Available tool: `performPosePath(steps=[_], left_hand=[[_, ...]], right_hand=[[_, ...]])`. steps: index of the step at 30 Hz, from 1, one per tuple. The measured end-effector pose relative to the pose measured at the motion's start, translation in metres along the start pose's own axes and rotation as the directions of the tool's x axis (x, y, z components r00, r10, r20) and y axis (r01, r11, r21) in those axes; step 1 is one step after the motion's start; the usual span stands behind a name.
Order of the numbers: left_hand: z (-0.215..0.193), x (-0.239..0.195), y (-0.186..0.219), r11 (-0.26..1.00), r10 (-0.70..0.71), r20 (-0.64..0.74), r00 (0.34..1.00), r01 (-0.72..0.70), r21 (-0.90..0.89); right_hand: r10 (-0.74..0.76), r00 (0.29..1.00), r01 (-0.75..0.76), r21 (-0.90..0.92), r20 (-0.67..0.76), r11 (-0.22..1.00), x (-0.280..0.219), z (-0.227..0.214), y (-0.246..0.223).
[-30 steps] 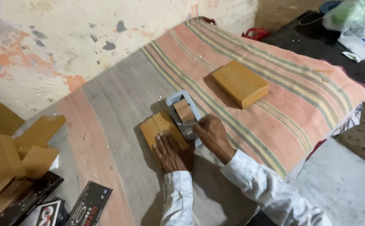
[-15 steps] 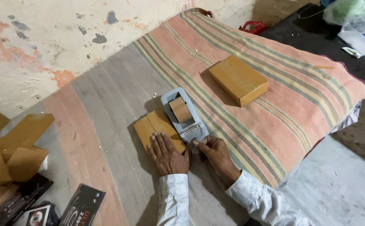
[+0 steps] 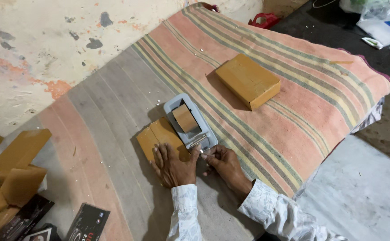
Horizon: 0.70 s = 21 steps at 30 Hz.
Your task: The person places smartwatch boxes into small cardboard boxes, adds foam padding, closes the flaps, and seals them with a tape dispenser. The person repeats this process for multiple units, stacking the sealed boxes on the table.
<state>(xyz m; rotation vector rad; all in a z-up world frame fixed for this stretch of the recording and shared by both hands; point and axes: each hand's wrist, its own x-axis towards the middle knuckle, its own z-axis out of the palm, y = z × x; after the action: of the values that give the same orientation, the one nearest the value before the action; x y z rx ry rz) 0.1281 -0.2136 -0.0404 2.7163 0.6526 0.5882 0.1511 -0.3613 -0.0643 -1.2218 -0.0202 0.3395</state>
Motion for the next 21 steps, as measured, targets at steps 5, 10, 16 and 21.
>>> performPosePath(steps=[5, 10, 16, 21], left_hand=[[0.000, 0.000, -0.003, 0.997, -0.006, 0.019, 1.000, 0.007, -0.074], [0.005, 0.006, -0.008, 0.996, -0.035, 0.118, 0.992, 0.044, -0.079], [0.010, 0.003, -0.017, 0.979, -0.039, 0.101, 0.994, 0.058, -0.193], [0.008, 0.010, -0.017, 0.992, -0.022, 0.146, 0.989, 0.039, -0.117]], right_hand=[[-0.006, 1.000, 0.006, -0.071, 0.003, 0.997, -0.010, 0.007, -0.013], [-0.050, 0.998, 0.055, -0.128, 0.040, 0.990, -0.022, 0.012, -0.034], [0.003, 0.999, 0.002, -0.109, 0.042, 0.994, -0.035, 0.012, -0.040], [0.000, 0.999, 0.005, -0.106, 0.052, 0.994, -0.036, 0.002, -0.030]])
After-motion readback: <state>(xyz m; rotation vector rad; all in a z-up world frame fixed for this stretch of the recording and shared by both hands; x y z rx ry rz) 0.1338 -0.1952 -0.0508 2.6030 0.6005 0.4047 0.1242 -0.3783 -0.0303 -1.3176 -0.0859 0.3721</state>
